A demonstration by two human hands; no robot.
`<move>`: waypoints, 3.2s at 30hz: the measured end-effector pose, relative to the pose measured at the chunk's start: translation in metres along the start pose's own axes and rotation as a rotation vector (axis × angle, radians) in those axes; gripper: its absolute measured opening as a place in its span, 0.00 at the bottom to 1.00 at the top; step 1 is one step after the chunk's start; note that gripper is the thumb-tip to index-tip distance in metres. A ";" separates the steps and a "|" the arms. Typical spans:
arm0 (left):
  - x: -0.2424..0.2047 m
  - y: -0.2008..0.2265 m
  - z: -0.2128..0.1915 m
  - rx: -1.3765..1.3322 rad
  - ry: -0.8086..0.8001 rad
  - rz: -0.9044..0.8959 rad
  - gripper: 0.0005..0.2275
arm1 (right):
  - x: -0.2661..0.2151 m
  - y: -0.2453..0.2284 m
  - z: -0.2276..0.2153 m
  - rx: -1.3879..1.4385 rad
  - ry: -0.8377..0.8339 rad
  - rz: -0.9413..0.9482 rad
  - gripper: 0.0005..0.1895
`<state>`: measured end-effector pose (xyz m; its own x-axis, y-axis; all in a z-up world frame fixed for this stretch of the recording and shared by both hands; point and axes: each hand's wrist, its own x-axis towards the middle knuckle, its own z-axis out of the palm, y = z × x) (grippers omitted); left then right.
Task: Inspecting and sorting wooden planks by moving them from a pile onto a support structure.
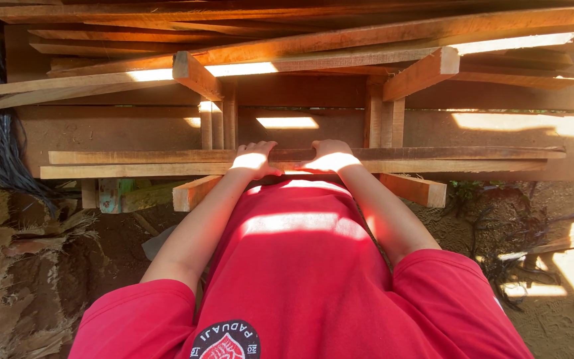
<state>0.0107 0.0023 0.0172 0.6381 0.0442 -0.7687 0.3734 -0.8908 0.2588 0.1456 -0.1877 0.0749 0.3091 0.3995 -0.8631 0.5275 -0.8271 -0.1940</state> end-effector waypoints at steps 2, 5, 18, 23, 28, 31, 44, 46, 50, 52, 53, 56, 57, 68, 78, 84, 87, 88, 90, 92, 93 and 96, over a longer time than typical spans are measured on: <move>-0.004 0.002 -0.002 -0.004 0.009 0.002 0.42 | 0.001 0.000 0.001 0.003 0.000 0.003 0.35; -0.004 0.002 0.003 0.067 0.044 0.028 0.37 | 0.006 0.003 0.005 -0.002 0.013 -0.008 0.34; 0.040 0.005 -0.039 -0.117 0.432 -0.059 0.24 | 0.066 0.037 -0.003 0.347 0.863 -0.230 0.18; 0.051 -0.003 -0.107 -0.005 0.947 0.012 0.20 | 0.065 0.031 -0.066 0.099 1.348 -0.306 0.15; 0.125 -0.051 -0.112 0.406 0.737 -0.207 0.10 | 0.085 0.051 -0.100 -0.274 0.981 -0.152 0.27; 0.139 -0.071 -0.119 0.391 0.643 -0.255 0.10 | 0.114 0.069 -0.103 -0.258 1.027 -0.200 0.12; 0.043 -0.026 -0.225 0.541 0.847 0.128 0.09 | 0.007 0.074 -0.213 -0.544 0.727 -0.103 0.37; 0.033 -0.020 -0.236 0.446 0.956 0.244 0.12 | -0.010 0.076 -0.225 -0.581 0.812 -0.108 0.46; -0.003 -0.001 -0.264 0.485 1.138 0.364 0.11 | -0.036 0.082 -0.234 -0.479 1.117 -0.299 0.37; -0.026 0.008 -0.273 0.376 1.116 0.500 0.10 | -0.053 0.068 -0.240 -0.326 0.971 -0.324 0.37; -0.041 0.014 -0.276 0.377 1.116 0.499 0.10 | -0.061 0.061 -0.239 -0.326 0.971 -0.326 0.37; -0.079 0.031 -0.283 0.245 0.920 0.618 0.10 | -0.085 0.043 -0.239 -0.361 0.736 -0.216 0.41; -0.088 0.035 -0.282 0.154 0.793 0.509 0.12 | -0.095 0.039 -0.237 -0.242 0.604 -0.184 0.40; -0.089 0.040 -0.237 0.006 0.313 0.313 0.25 | -0.105 0.035 -0.179 0.092 0.407 -0.221 0.32; -0.016 0.024 -0.174 0.096 0.326 0.287 0.22 | -0.024 0.051 -0.129 0.047 0.405 -0.278 0.26; 0.038 0.017 -0.133 0.169 0.248 0.214 0.21 | 0.056 0.071 -0.081 0.123 0.330 -0.199 0.30; 0.063 0.008 -0.115 0.142 0.235 0.169 0.21 | 0.076 0.071 -0.066 0.145 0.344 -0.171 0.30; 0.072 0.005 -0.108 0.118 0.232 0.143 0.21 | 0.077 0.071 -0.064 0.163 0.367 -0.171 0.28; 0.093 -0.004 -0.089 0.107 0.245 0.128 0.21 | 0.066 0.064 -0.066 0.153 0.356 -0.189 0.28; 0.110 -0.010 -0.071 0.095 0.256 0.109 0.21 | 0.071 0.062 -0.059 0.143 0.344 -0.210 0.28; 0.116 -0.013 -0.062 0.116 0.341 0.082 0.16 | 0.080 0.064 -0.050 0.101 0.407 -0.225 0.28; 0.100 0.003 -0.061 0.155 0.455 0.016 0.20 | 0.092 0.068 -0.030 0.029 0.525 -0.252 0.31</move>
<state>0.1163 0.0316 -0.0231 0.8855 0.1929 -0.4227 0.2789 -0.9483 0.1515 0.2334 -0.1952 -0.0042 0.5318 0.7217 -0.4430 0.6162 -0.6887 -0.3821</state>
